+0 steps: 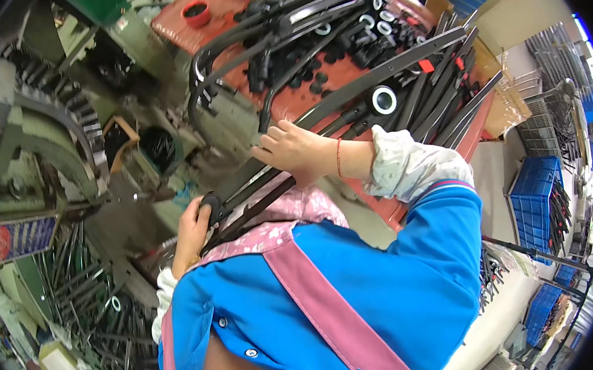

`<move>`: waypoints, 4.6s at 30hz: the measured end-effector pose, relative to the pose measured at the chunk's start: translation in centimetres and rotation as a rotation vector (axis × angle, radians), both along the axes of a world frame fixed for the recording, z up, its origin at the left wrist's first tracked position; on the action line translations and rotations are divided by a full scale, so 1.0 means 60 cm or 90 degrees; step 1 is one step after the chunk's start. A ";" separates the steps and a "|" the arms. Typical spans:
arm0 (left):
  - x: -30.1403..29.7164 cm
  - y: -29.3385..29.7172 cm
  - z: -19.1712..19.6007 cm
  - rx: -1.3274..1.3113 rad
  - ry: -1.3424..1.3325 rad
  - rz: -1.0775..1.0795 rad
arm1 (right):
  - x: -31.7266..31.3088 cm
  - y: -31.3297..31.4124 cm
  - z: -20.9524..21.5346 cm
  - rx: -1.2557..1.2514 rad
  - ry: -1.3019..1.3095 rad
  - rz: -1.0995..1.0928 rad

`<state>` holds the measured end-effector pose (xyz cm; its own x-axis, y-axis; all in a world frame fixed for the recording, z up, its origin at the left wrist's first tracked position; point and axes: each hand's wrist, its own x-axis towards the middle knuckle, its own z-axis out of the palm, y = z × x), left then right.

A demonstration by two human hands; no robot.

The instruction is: The person picks up metal rods and black plastic rings from a pile, inserts the rings onto the rods, and places the rods into a machine. The person then removes the assembled parts and places them on a nearby table.

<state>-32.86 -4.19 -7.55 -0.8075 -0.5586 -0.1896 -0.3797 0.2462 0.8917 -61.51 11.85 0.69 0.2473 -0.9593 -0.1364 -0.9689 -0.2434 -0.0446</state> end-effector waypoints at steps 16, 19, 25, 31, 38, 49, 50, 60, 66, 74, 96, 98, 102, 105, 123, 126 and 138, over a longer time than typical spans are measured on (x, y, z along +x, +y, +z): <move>-0.195 -0.022 0.094 -0.439 0.067 0.089 | -0.476 -0.102 0.107 -0.129 0.147 -0.248; -0.260 -0.033 0.120 -0.490 0.065 0.078 | -0.562 -0.130 0.069 -0.217 0.077 -0.246; -0.294 -0.059 0.124 -0.438 0.089 0.108 | -0.654 -0.195 -0.006 -0.159 0.105 -0.361; -0.233 -0.026 0.115 -0.246 0.067 0.143 | -0.691 -0.224 -0.084 0.002 0.115 -0.418; -0.092 0.014 0.067 -0.138 0.005 0.216 | -0.730 -0.200 -0.092 0.021 0.134 -0.361; 0.086 0.049 -0.032 -0.099 -0.013 0.219 | -0.161 -0.396 0.041 -0.227 -0.203 -0.024; 0.099 0.040 -0.032 -0.121 -0.016 0.210 | -0.119 -0.415 0.027 -0.301 -0.153 0.053; 0.352 0.045 0.025 -0.149 -0.051 0.370 | 0.158 -0.688 -0.155 -0.083 0.044 -0.070; 0.481 0.044 0.088 -0.172 -0.121 0.460 | 0.186 -0.743 -0.171 -0.168 -0.066 -0.023; 0.571 -0.020 0.126 -0.261 -0.086 0.450 | 0.207 -0.730 -0.154 -0.191 -0.209 -0.103; 0.575 -0.134 0.080 -0.133 -0.167 0.261 | 0.139 -0.390 -0.168 -0.096 -0.698 -0.493; 0.565 -0.142 0.074 -0.107 -0.163 0.227 | 0.168 -0.299 -0.150 -0.102 -0.607 -0.543; 0.540 -0.174 0.078 -0.100 -0.182 0.179 | 0.118 -0.117 -0.179 -0.353 -0.686 -0.727; 0.525 -0.190 0.077 -0.093 -0.167 0.164 | -0.011 0.020 -0.251 -0.540 -0.660 -0.839; 0.741 -0.177 0.095 -0.386 -0.424 0.476 | 0.179 -0.626 -0.128 -0.286 -0.284 -0.149; 0.789 -0.206 0.061 -0.433 -0.490 0.455 | 0.180 -0.681 -0.152 -0.191 -0.240 -0.194; 0.817 -0.231 -0.035 -0.389 -0.543 0.267 | 0.076 -0.313 -0.290 -0.214 0.042 -0.120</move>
<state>16.13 -18.03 -9.67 -0.2721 -0.9429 -0.1918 -0.9620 0.2623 0.0757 -56.92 -6.92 -16.68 0.0636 -0.9810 0.1834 -0.9961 -0.0511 0.0719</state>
